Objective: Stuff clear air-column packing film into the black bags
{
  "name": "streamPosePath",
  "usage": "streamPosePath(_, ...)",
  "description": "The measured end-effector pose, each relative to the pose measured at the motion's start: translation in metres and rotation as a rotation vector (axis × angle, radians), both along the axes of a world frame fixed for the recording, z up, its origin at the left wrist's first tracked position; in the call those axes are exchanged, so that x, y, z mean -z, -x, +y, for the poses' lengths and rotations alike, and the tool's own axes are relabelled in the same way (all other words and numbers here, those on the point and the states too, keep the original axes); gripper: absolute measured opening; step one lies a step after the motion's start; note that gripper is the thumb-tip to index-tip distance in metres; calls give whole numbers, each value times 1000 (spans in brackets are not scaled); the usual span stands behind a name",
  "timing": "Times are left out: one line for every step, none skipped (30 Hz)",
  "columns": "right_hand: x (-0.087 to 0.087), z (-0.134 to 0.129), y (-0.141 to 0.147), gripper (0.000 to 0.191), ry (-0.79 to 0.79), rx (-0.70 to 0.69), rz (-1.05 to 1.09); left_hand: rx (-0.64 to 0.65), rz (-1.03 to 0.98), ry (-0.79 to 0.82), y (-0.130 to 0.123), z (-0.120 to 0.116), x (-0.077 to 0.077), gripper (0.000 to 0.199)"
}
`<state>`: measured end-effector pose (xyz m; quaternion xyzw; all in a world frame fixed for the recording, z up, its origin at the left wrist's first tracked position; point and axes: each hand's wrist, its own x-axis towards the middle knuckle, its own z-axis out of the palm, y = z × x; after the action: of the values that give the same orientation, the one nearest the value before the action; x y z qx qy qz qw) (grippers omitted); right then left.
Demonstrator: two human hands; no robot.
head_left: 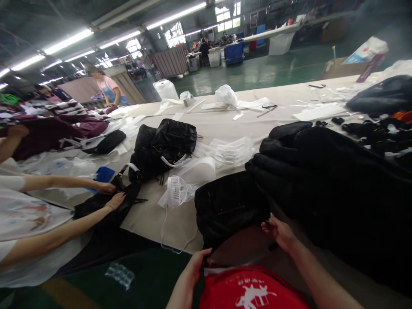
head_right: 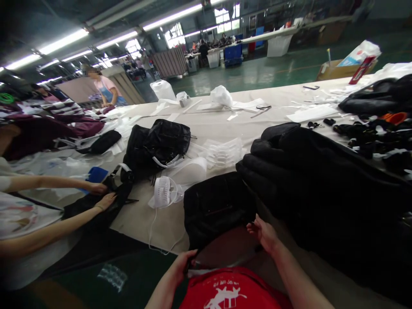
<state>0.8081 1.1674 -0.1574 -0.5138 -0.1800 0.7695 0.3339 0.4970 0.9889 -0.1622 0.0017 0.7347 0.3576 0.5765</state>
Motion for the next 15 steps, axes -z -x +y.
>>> streamPosePath(1, -3, -5, 35, -68, -88, -84, 65, 151, -2, -1, 2, -5, 14)
streamPosePath(2, -6, -9, 40, -134, -183, -163, 137, 355, -29, -5, 5, -10, 27)
streamPosePath(4, -11, -12, 47, -195, -278, -236, 233, 591, -89, -11, 10, -15, 41)
streamPosePath(7, -18, -13, 53, -239, -362, -297, 356, 823, -187, -20, 18, -20, 52)
streamPosePath(11, -26, -13, 58, -261, -430, -344, 510, 1021, -315, -32, 29, -23, 60)
streamPosePath(16, -36, -12, 61, -263, -477, -383, 718, 1198, -461, -46, 43, -25, 66)
streamPosePath(22, -46, -10, 63, -257, -508, -420, 943, 1295, -596, -61, 60, -25, 74)
streamPosePath(28, -56, -7, 65, -254, -534, -454, 1140, 1314, -693, -75, 78, -22, 85)
streamPosePath(34, -66, -3, 66, -254, -560, -492, 1296, 1295, -747, -88, 96, -18, 95)
streamPosePath(39, -75, -1, 67, -264, -588, -532, 1416, 1260, -756, -98, 113, -11, 103)
streamPosePath(44, -81, 1, 68, -285, -618, -573, 1504, 1220, -726, -105, 129, -3, 109)
streamPosePath(48, -86, 2, 67, -308, -641, -622, 1568, 1179, -677, -109, 142, 6, 112)
streamPosePath(51, -88, 1, 65, -327, -644, -675, 1612, 1144, -622, -110, 152, 16, 113)
streamPosePath(53, -89, 0, 61, -339, -621, -730, 1638, 1117, -579, -109, 159, 25, 113)
streamPosePath(53, -89, -3, 56, -345, -580, -777, 1652, 1099, -555, -107, 164, 32, 111)
